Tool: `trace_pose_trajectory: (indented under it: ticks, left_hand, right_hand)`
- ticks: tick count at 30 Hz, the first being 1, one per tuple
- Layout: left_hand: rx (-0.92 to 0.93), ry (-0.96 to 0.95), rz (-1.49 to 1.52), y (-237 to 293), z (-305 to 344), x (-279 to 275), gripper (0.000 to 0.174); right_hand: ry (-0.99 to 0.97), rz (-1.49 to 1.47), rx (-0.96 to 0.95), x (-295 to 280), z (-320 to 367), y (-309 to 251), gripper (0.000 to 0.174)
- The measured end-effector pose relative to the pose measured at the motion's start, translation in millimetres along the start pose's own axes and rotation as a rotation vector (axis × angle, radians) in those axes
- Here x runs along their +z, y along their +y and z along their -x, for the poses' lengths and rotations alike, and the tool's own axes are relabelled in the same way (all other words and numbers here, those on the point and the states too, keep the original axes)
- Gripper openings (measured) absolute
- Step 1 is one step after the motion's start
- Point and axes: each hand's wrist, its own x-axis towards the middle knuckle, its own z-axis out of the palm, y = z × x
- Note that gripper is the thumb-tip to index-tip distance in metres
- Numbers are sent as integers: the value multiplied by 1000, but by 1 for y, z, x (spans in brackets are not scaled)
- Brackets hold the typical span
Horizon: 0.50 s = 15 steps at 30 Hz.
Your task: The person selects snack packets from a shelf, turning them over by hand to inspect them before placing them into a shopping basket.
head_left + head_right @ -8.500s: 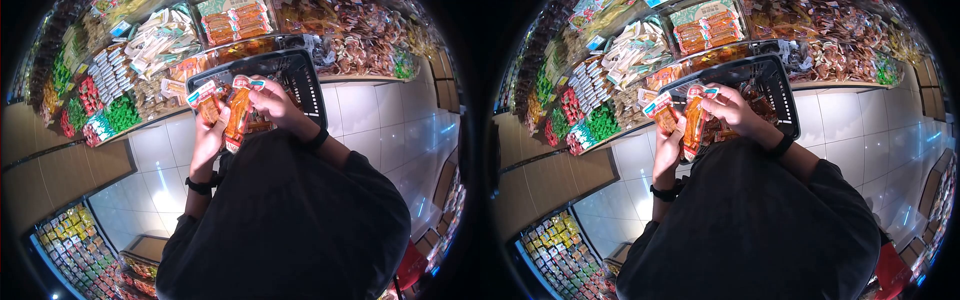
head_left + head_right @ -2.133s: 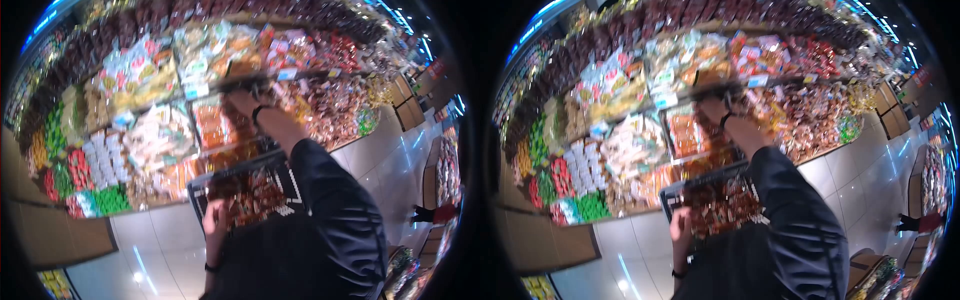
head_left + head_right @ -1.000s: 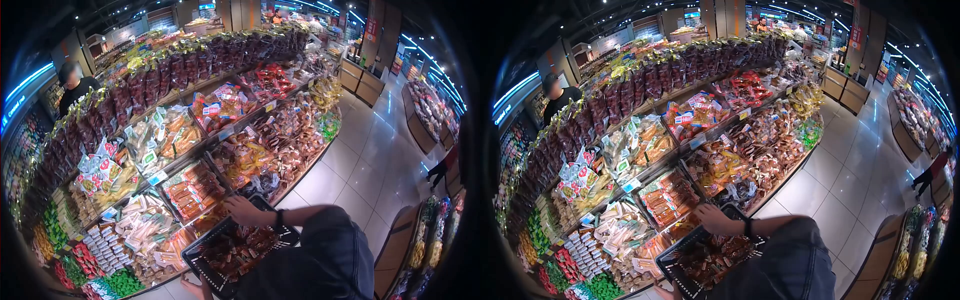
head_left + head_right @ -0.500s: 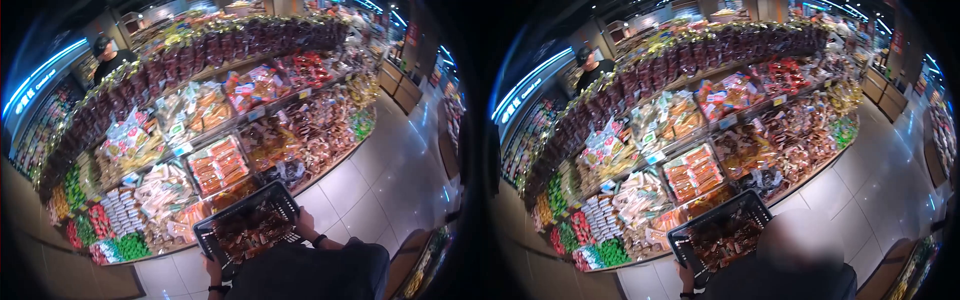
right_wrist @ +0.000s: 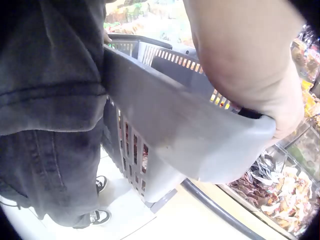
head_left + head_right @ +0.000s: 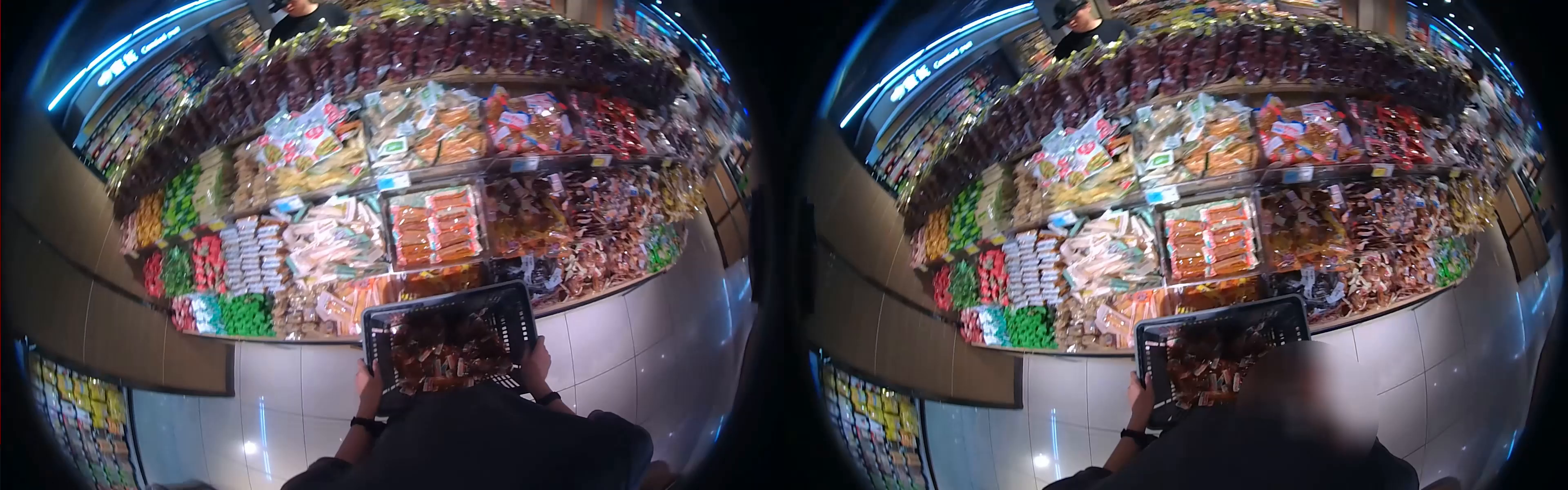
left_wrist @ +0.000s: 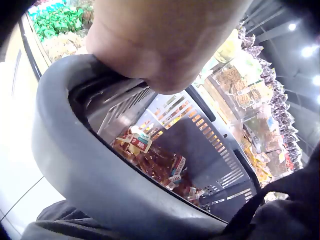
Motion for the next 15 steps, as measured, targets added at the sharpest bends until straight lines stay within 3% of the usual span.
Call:
trace_pose_trajectory:
  ticks: [1,7,9,11,13,15]
  left_hand:
    - [59,31,7,-2,-2,3,48]
    - [-82,-28,21,1,-8,4,50]
    - [-130,-155,76,5,-12,-5,59]
    - [61,124,-6,-30,-12,25,47]
    - [9,-13,153,-38,-19,23,50]
    - [133,189,-77,-40,-18,30,51]
  right_hand:
    - [17,16,9,0,0,-1,24]
    - [74,69,-26,21,-7,20,27]
    - [55,66,-23,22,-12,22,24]
    - [70,85,18,19,-10,13,23]
    - [74,142,29,17,-10,12,22]
    - [70,135,28,10,-6,4,23]
